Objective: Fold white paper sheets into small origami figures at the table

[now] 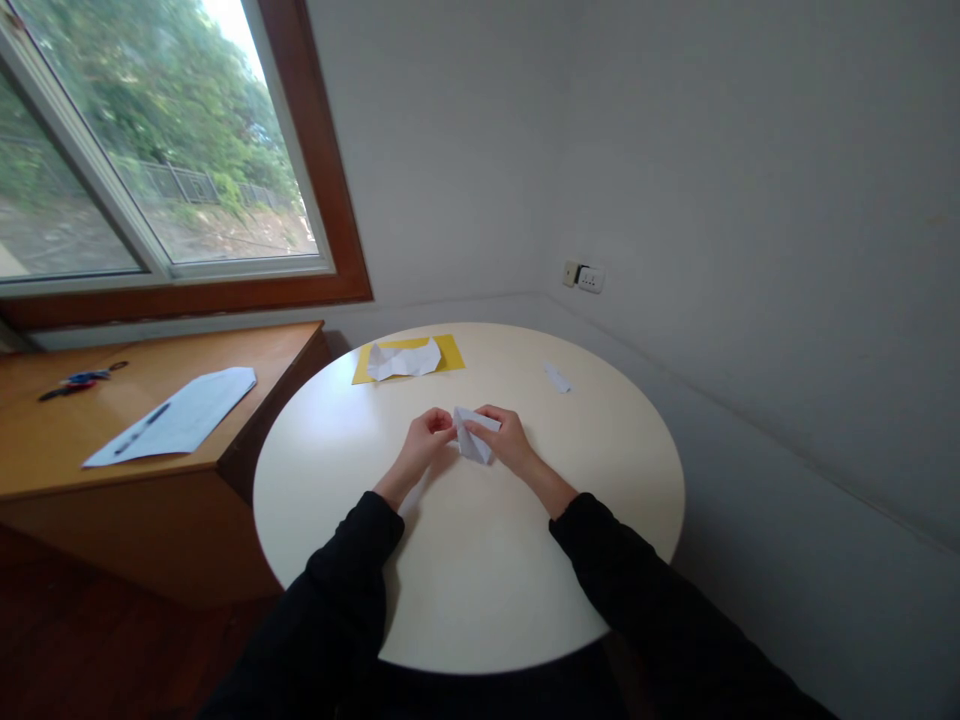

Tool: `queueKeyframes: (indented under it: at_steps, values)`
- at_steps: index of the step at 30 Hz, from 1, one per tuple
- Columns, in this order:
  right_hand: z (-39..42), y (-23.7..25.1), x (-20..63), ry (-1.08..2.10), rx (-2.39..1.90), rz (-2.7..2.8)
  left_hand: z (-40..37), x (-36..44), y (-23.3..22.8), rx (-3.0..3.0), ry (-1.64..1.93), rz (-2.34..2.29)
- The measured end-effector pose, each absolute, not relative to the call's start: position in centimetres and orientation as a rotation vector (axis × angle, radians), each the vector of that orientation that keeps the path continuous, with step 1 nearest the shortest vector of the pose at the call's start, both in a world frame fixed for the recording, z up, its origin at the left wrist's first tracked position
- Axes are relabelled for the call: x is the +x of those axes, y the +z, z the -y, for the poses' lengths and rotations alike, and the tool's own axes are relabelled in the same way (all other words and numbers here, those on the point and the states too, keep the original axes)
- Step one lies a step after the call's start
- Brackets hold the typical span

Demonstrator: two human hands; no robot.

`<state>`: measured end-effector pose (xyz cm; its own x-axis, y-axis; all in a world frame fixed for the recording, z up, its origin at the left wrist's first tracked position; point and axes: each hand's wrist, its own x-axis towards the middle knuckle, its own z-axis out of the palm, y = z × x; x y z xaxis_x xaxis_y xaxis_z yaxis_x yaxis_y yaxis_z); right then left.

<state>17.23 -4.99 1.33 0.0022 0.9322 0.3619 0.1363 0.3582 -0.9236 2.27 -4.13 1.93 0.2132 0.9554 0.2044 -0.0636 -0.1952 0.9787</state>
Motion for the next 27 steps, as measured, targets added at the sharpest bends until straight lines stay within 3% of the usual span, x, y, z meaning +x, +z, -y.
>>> queueKeyframes:
  at_steps: [11,27]
  values:
    - [4.13,0.56,17.38,0.655,-1.013,1.465,4.36,2.72,1.59,1.245,1.053,-0.702]
    - [4.28,0.74,17.50,0.876,-1.014,1.377,4.30,2.38,2.03,1.396,1.152,-0.864]
